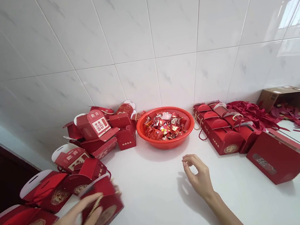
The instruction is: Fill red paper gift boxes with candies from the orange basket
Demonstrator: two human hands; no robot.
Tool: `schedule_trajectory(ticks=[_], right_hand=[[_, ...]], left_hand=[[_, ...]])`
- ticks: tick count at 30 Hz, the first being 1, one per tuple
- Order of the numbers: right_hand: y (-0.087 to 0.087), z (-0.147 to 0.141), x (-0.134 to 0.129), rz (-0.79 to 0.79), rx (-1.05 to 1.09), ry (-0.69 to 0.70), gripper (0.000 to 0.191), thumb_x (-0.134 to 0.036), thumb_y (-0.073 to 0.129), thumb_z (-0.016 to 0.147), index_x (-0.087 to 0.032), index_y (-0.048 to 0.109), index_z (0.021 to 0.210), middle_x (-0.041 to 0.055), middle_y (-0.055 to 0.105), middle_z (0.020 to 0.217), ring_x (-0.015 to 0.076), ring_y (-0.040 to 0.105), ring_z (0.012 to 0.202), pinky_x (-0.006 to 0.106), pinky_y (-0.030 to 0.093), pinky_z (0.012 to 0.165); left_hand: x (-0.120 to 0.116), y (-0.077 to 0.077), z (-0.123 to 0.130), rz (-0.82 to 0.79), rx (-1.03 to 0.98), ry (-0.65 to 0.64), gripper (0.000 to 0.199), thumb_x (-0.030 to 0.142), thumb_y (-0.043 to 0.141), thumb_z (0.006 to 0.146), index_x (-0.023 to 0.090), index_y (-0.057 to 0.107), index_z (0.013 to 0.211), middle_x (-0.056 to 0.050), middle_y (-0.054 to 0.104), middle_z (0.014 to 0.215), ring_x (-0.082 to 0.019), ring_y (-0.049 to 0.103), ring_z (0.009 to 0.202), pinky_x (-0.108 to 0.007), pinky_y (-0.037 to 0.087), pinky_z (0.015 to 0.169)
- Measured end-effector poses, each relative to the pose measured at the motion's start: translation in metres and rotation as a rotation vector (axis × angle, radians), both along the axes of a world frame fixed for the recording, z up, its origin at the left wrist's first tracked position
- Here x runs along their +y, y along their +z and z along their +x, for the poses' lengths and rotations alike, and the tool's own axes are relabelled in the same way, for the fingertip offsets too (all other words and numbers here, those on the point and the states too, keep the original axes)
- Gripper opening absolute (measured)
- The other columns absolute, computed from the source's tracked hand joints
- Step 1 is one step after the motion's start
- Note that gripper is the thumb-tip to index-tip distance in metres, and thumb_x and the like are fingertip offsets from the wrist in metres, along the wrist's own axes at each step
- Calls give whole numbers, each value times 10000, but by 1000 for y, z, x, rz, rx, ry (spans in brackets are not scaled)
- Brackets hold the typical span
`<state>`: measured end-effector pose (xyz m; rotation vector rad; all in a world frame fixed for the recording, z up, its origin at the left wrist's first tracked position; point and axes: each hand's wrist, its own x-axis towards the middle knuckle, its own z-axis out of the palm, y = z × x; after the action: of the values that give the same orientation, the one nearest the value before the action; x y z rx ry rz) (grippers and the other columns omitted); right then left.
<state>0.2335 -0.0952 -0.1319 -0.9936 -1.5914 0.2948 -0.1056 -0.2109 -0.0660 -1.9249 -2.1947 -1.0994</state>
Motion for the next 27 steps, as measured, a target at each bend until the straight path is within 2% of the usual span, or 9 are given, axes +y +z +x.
schedule_trajectory(ticks=[3,5,7,10,13,15,18,22,27], right_hand=[[3,-6,-1,-95,28,58,147,-325,573,933,-206,656,956,52,689,850,169,639,677,317,538,688],[7,-9,-2,-175,54,101,207,-373,562,942,-209,647,1034,40,685,831,176,650,696,323,544,715],[13,-10,-3,-224,83,133,271,-414,542,950,-211,624,1110,45,692,865,184,660,737,329,550,732],[22,-14,-4,-201,88,115,351,-435,594,908,-220,598,1185,66,692,990,205,660,850,347,555,773],[27,-20,-5,-167,51,85,418,-412,666,847,-231,587,1215,79,673,1096,230,648,969,368,550,830],[28,-26,-5,-186,26,98,471,-416,692,824,-235,567,1240,92,656,1162,246,637,1027,393,542,879],[30,-34,-6,-255,-9,129,598,-456,743,777,-241,529,1292,113,624,1250,283,609,1119,449,507,962],[32,-40,-2,-326,-6,184,664,-459,758,757,-229,499,1323,125,607,1286,300,593,1168,466,491,995],[32,-41,-1,-310,10,220,576,-335,688,787,-239,492,1320,118,579,1328,284,562,1231,473,465,1046]], left_hand=[[25,21,58,-31,-37,-330,184,276,565,868,272,746,902,-24,768,886,-213,709,811,-369,571,875],[41,26,86,-48,-25,-541,207,201,537,895,273,732,890,-5,745,876,-183,684,814,-481,428,1098],[53,24,104,-69,-23,-676,238,126,524,890,263,718,876,4,716,858,-167,661,822,-520,360,1139],[62,14,119,-116,-96,-769,249,82,517,871,242,708,869,-14,673,855,-175,637,840,-441,477,1010],[66,5,124,-175,-254,-802,244,84,504,862,232,695,896,-36,633,897,-168,624,816,-304,537,778],[67,2,125,-171,-344,-798,213,91,512,851,225,676,870,-32,609,899,-152,612,780,-276,526,728],[69,1,125,-128,-412,-742,37,183,643,814,215,637,831,-16,594,856,-152,594,754,-282,516,718],[75,0,125,-93,-446,-614,157,338,659,849,206,608,783,-8,585,791,-158,587,747,-304,517,734],[89,-1,125,-110,-408,-480,122,283,654,831,223,675,935,-31,603,975,-181,626,889,-359,538,873]])
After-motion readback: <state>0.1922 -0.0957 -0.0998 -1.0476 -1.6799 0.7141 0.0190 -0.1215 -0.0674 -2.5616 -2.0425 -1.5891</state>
